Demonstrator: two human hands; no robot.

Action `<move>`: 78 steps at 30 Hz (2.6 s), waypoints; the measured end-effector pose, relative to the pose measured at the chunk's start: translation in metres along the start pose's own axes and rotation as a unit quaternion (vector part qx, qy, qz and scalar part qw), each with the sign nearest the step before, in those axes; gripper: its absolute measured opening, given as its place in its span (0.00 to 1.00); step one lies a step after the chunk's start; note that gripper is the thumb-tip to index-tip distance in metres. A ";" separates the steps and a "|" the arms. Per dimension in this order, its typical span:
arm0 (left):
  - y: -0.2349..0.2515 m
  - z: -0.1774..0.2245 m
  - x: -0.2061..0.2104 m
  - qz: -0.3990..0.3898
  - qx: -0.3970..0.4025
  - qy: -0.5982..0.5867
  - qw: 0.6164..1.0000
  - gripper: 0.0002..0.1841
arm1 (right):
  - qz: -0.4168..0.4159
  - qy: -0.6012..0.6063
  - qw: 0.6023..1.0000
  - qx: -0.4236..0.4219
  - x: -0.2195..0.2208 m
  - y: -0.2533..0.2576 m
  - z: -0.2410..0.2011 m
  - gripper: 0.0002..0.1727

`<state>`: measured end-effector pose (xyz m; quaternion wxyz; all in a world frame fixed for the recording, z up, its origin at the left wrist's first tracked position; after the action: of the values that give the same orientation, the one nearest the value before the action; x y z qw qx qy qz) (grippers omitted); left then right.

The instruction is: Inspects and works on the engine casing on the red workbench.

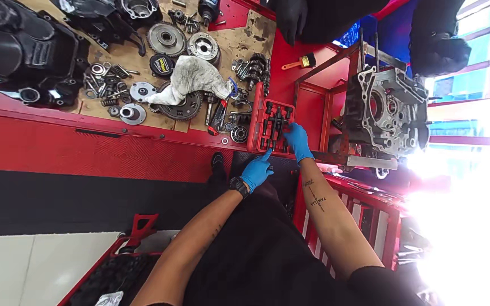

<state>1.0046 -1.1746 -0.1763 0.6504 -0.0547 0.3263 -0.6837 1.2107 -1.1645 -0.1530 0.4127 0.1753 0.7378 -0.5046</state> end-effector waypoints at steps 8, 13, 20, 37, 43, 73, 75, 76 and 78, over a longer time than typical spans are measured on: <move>-0.044 0.007 -0.036 0.089 0.114 -0.274 0.951 0.19 | 0.063 -0.021 0.996 -0.059 -0.026 -0.042 -0.028 0.18; -0.095 0.023 -0.067 0.174 0.234 -0.395 0.871 0.16 | 0.107 0.289 0.890 -0.337 -0.084 -0.190 -0.046 0.13; -0.125 0.052 -0.094 0.240 0.249 -0.223 0.911 0.19 | 0.118 0.308 0.831 -0.448 -0.084 -0.262 -0.045 0.10; -0.147 0.109 -0.118 0.233 0.220 0.032 0.947 0.17 | 0.044 0.320 0.875 -0.361 -0.075 -0.253 -0.020 0.19; -0.146 0.113 -0.118 0.226 0.206 0.018 0.952 0.17 | 0.023 0.309 0.880 -0.360 -0.085 -0.259 -0.018 0.13; -0.168 0.126 -0.130 0.334 0.296 -0.153 0.882 0.12 | -0.299 0.675 0.612 -0.284 -0.023 -0.237 -0.029 0.22; -0.164 0.120 -0.130 0.304 0.287 -0.243 0.875 0.11 | -0.273 0.641 0.650 -0.305 -0.028 -0.239 -0.027 0.27; -0.161 0.115 -0.129 0.280 0.284 -0.308 0.864 0.11 | -0.249 0.622 0.670 -0.320 -0.035 -0.240 -0.026 0.24; -0.154 0.104 -0.123 0.240 0.264 -0.412 0.839 0.11 | -0.133 0.578 0.741 -0.314 -0.053 -0.245 -0.021 0.14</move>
<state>0.9429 -1.1089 0.0274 0.8581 -0.0773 -0.1618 -0.4811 1.0676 -1.2426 0.0383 -0.1323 0.1932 0.9674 -0.0961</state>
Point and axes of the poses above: each hand's wrist, its own y-axis towards the middle knuckle, its own x-axis out of the palm, z = x × y, the point moved 6 cm from there along y, towards the middle knuckle, and after that the axes turned 3 degrees about -z, right-handed, at the moved point
